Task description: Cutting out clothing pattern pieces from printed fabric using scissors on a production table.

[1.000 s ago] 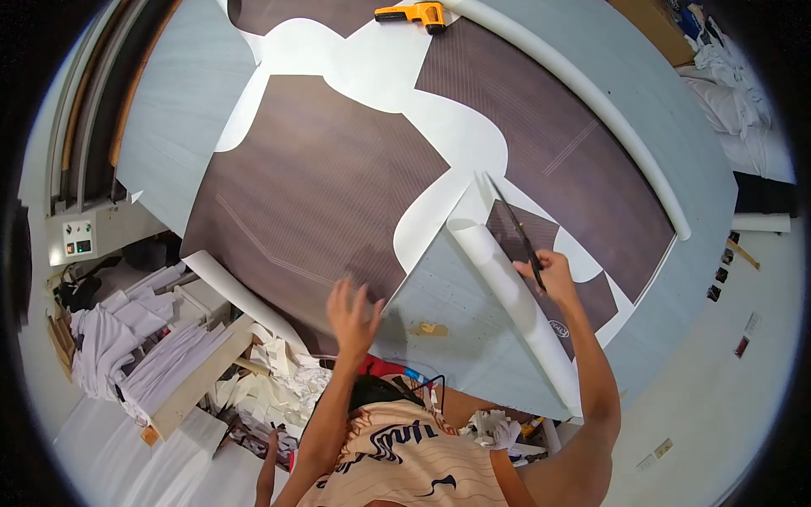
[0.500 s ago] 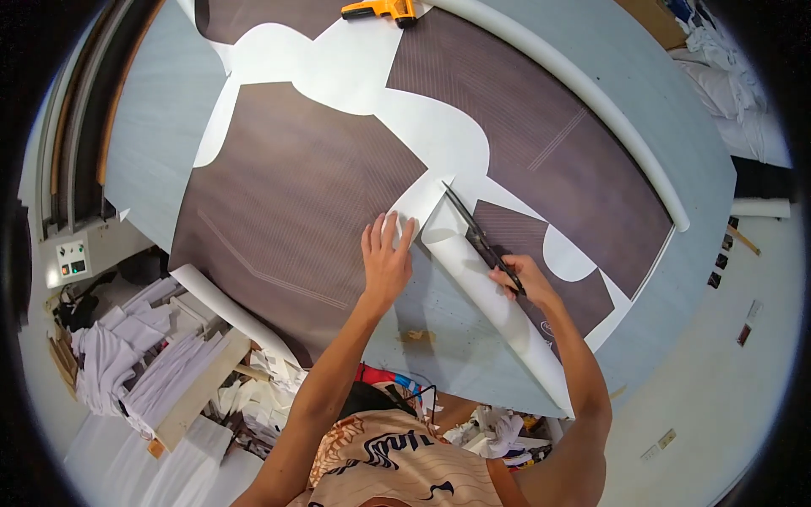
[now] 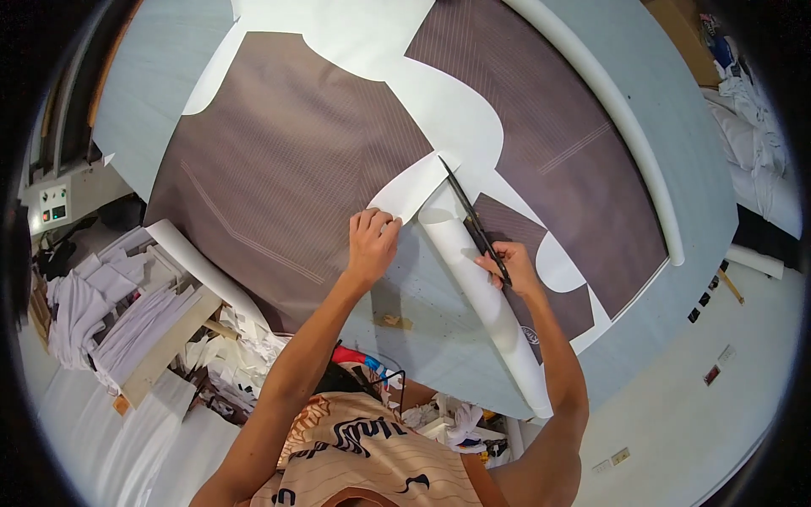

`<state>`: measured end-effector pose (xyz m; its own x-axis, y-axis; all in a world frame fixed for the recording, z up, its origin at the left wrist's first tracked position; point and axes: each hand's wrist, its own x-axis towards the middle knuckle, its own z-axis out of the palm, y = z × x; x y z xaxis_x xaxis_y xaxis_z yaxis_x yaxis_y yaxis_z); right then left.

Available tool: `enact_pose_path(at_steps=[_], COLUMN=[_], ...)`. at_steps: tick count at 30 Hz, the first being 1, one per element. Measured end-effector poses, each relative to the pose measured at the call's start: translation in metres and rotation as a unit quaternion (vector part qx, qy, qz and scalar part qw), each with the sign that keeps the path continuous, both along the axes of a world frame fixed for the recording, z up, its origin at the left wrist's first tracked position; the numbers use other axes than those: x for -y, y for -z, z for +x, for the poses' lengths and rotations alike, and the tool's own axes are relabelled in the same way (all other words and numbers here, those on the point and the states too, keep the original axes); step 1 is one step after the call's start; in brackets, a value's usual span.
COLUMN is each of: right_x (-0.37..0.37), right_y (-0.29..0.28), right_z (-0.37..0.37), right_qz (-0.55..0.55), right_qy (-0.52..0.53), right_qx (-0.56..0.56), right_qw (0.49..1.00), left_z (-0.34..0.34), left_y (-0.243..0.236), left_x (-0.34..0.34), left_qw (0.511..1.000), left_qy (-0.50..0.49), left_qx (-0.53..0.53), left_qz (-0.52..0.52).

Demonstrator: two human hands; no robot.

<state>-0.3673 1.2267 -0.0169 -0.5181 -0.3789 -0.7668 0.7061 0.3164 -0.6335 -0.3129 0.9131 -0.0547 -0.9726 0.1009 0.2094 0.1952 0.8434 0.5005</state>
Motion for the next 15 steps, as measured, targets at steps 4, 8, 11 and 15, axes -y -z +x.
enact_pose_path(at_steps=[4, 8, 11, 15], right_x=[0.009, 0.027, 0.033, 0.040], right_y=[0.001, 0.005, 0.012, 0.010], right_z=[-0.009, -0.020, -0.030, -0.043], right_qz=[-0.020, -0.023, -0.039, -0.034], right_qy=[0.043, 0.051, 0.052, 0.040], right_qx=[0.012, 0.003, 0.004, -0.001], right_qw=[0.999, 0.998, 0.998, 0.999], left_z=[-0.001, -0.002, -0.004, -0.004], left_y=[0.001, 0.004, 0.005, 0.009], left_x=[-0.004, -0.002, 0.000, 0.003], left_qw=[1.000, 1.000, 1.000, 1.000], left_qy=[-0.003, -0.003, -0.003, -0.008], left_qx=[0.000, -0.002, -0.006, -0.009], left_qz=[0.006, 0.013, 0.013, 0.011])
